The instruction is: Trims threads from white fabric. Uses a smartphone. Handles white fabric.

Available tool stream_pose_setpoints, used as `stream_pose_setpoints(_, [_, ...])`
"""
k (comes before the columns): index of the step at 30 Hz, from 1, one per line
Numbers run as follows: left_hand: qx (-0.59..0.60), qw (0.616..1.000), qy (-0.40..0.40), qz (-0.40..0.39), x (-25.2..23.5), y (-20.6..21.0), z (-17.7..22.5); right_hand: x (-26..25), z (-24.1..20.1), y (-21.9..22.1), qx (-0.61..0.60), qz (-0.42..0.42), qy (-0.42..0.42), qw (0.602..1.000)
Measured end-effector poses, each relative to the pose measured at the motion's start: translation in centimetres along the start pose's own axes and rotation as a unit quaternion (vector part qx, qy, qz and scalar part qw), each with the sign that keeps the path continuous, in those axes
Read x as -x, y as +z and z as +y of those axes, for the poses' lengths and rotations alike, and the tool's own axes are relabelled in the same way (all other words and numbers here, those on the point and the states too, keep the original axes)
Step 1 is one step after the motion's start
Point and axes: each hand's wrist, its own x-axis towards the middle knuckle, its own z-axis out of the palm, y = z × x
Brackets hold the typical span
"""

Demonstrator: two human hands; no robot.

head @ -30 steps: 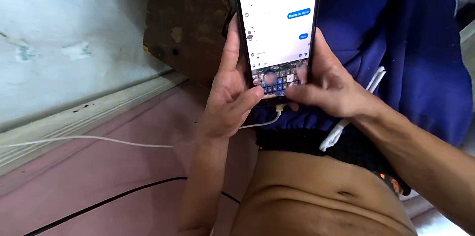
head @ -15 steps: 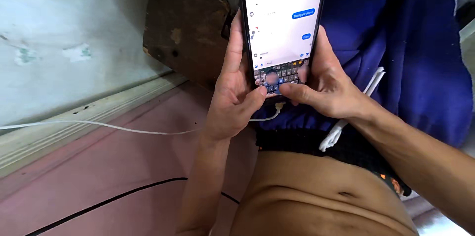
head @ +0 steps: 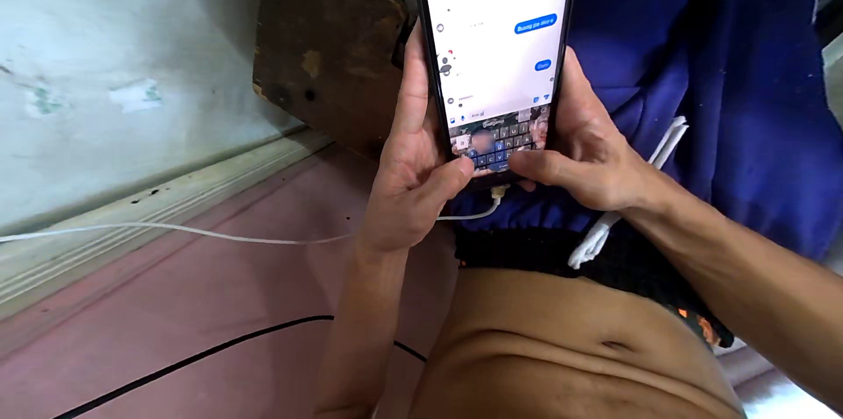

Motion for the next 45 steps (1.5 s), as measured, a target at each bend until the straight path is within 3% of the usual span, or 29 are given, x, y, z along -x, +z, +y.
stream_pose_setpoints(4, [-0.001, 1.000, 0.009, -0.005, 0.0, 0.1, -0.1, -0.1, -0.2, 0.5, 0.023, 0.028, 0.012, 0.999])
stream_pose_setpoints(11, [-0.041, 0.998, -0.004, 0.039, 0.0, 0.4, 0.1, 0.1, 0.5, 0.2, 0.032, -0.020, -0.041, 0.998])
stream_pose_setpoints(22, [0.002, 1.000, -0.003, 0.001, 0.1, -0.2, 0.1, 0.2, 0.2, 0.1, 0.034, -0.018, -0.014, 0.999])
stream_pose_setpoints(34, [0.017, 1.000, 0.006, 0.001, 0.2, -0.6, 0.3, 0.0, -0.3, -0.7, -0.044, -0.062, 0.010, 0.997])
stream_pose_setpoints(45, [-0.012, 0.999, -0.007, -0.031, 0.3, -1.2, 0.4, 0.0, -0.1, -0.7, -0.042, -0.055, 0.014, 0.998])
